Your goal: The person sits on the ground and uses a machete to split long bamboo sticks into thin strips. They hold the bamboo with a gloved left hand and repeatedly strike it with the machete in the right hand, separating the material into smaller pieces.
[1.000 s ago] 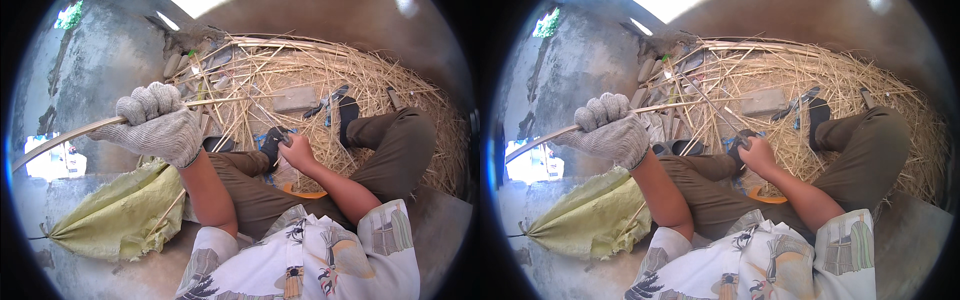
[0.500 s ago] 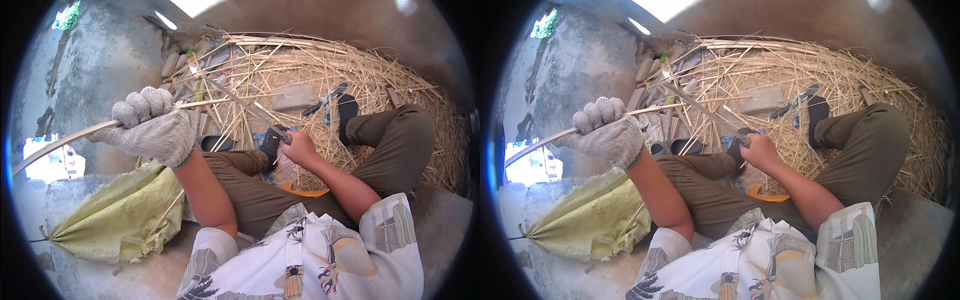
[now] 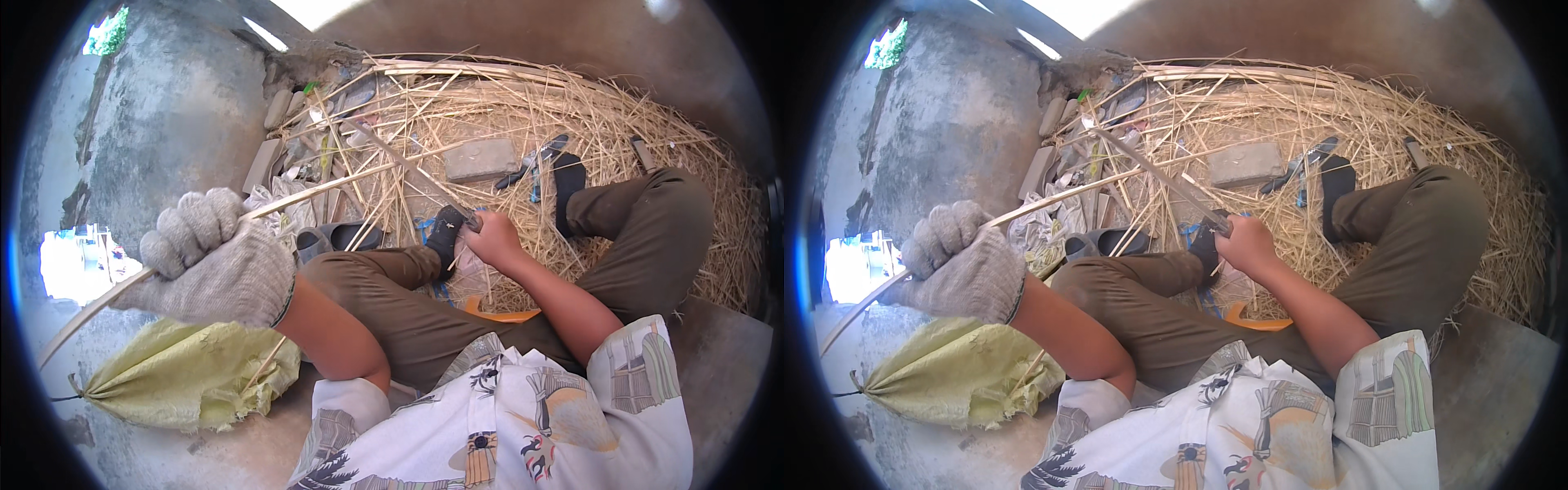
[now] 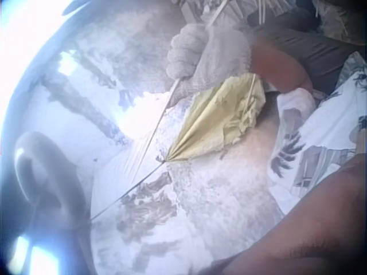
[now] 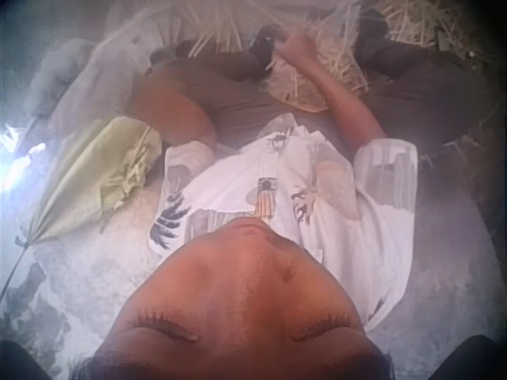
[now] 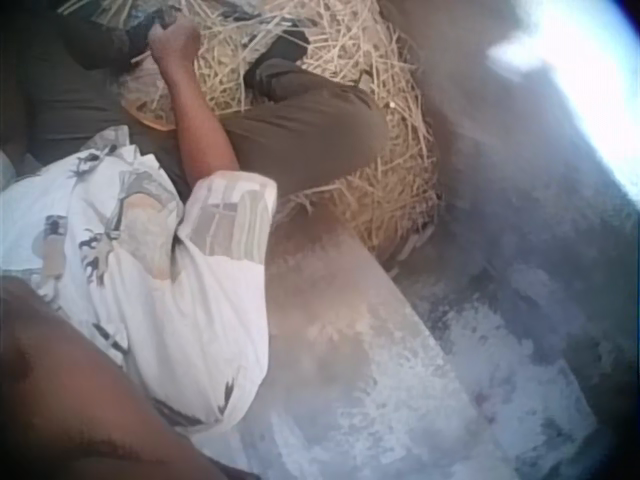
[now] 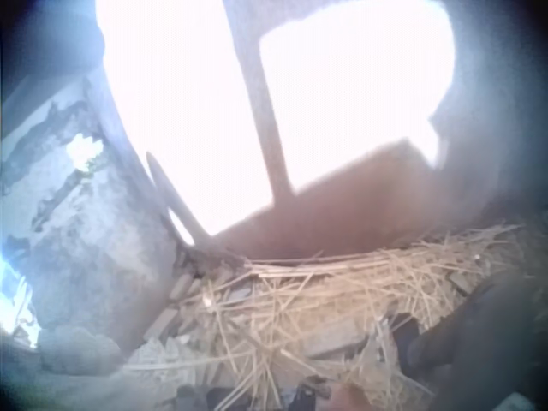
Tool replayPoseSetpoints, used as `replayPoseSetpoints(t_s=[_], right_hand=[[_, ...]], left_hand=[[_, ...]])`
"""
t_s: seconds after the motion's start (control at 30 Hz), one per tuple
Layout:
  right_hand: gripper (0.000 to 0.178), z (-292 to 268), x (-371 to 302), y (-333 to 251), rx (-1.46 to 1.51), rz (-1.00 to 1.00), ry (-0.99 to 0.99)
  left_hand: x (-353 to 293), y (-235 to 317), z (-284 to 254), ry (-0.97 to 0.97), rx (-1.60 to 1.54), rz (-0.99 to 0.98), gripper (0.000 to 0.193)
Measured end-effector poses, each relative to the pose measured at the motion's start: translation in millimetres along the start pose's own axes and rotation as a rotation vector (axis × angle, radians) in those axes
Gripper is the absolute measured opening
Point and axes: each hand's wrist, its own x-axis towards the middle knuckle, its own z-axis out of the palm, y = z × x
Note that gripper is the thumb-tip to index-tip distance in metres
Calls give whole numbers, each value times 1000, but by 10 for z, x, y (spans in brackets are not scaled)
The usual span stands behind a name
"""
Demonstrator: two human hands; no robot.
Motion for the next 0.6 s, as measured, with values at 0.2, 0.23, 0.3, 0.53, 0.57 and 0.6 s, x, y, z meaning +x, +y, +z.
replayPoseSetpoints(t_s=[0.2,0.23,0.3,0.53,0.57,0.6], right_hand=[[28,-16,-8,-9,-83,38,29],[27,-23,-49,-40,-69,-3,33],[25,4,-95,-133,-51,-156,70],[23,-36,114,155,3,81,101],[23,-27,81,113,2,52,104],[23,-22,49,73,1,22,108]], left_hand=[[-50,78,17,230,145,95,68],[-50,72,-9,214,127,99,68],[-53,178,-22,169,115,119,66],[-279,780,0,146,118,189,43],[-270,751,52,146,141,199,43],[-263,734,87,146,162,209,42]])
